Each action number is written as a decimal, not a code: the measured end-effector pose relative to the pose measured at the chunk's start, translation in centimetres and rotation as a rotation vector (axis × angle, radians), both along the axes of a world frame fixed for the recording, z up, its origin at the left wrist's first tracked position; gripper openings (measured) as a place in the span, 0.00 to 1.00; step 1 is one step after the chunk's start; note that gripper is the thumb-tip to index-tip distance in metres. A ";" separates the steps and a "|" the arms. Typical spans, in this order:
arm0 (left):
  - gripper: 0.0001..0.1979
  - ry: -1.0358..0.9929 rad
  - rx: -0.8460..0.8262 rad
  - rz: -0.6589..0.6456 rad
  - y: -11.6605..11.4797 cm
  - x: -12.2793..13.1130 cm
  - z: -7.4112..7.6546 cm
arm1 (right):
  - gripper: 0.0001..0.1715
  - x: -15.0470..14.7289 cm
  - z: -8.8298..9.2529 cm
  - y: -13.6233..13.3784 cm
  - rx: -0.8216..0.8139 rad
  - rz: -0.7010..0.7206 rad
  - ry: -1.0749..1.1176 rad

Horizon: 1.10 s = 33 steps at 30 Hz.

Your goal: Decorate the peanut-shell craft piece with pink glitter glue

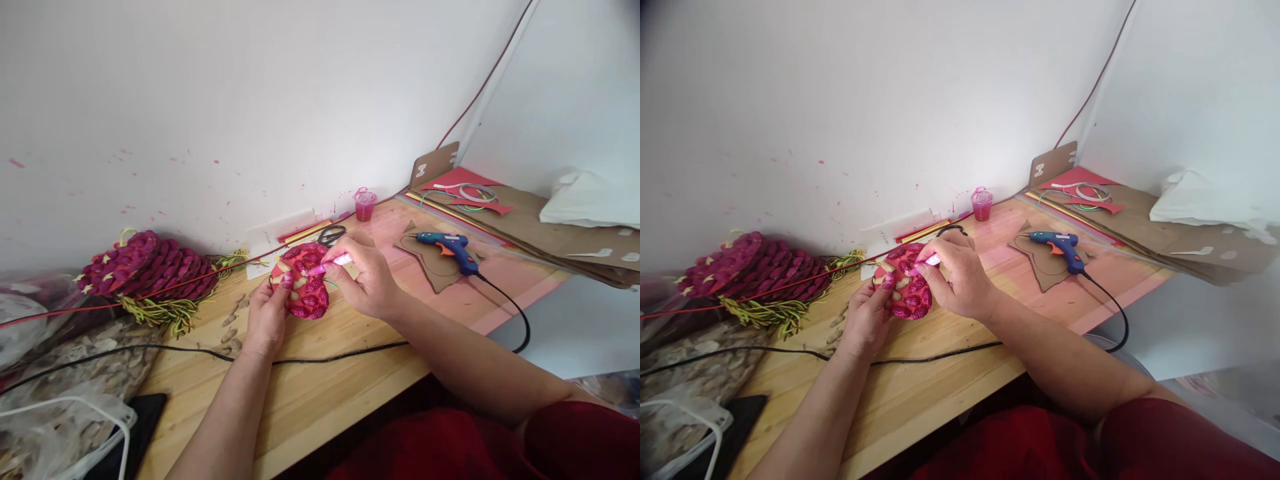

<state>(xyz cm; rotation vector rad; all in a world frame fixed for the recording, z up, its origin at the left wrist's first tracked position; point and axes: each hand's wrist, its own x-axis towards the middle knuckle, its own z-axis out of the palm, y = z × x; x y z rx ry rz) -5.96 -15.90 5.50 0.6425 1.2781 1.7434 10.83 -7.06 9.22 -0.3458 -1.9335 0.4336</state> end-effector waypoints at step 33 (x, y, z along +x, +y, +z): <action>0.25 0.129 -0.122 -0.002 0.5 -0.6 -1.1 | 0.16 2.5 5.9 18.5 -0.341 -0.862 -0.604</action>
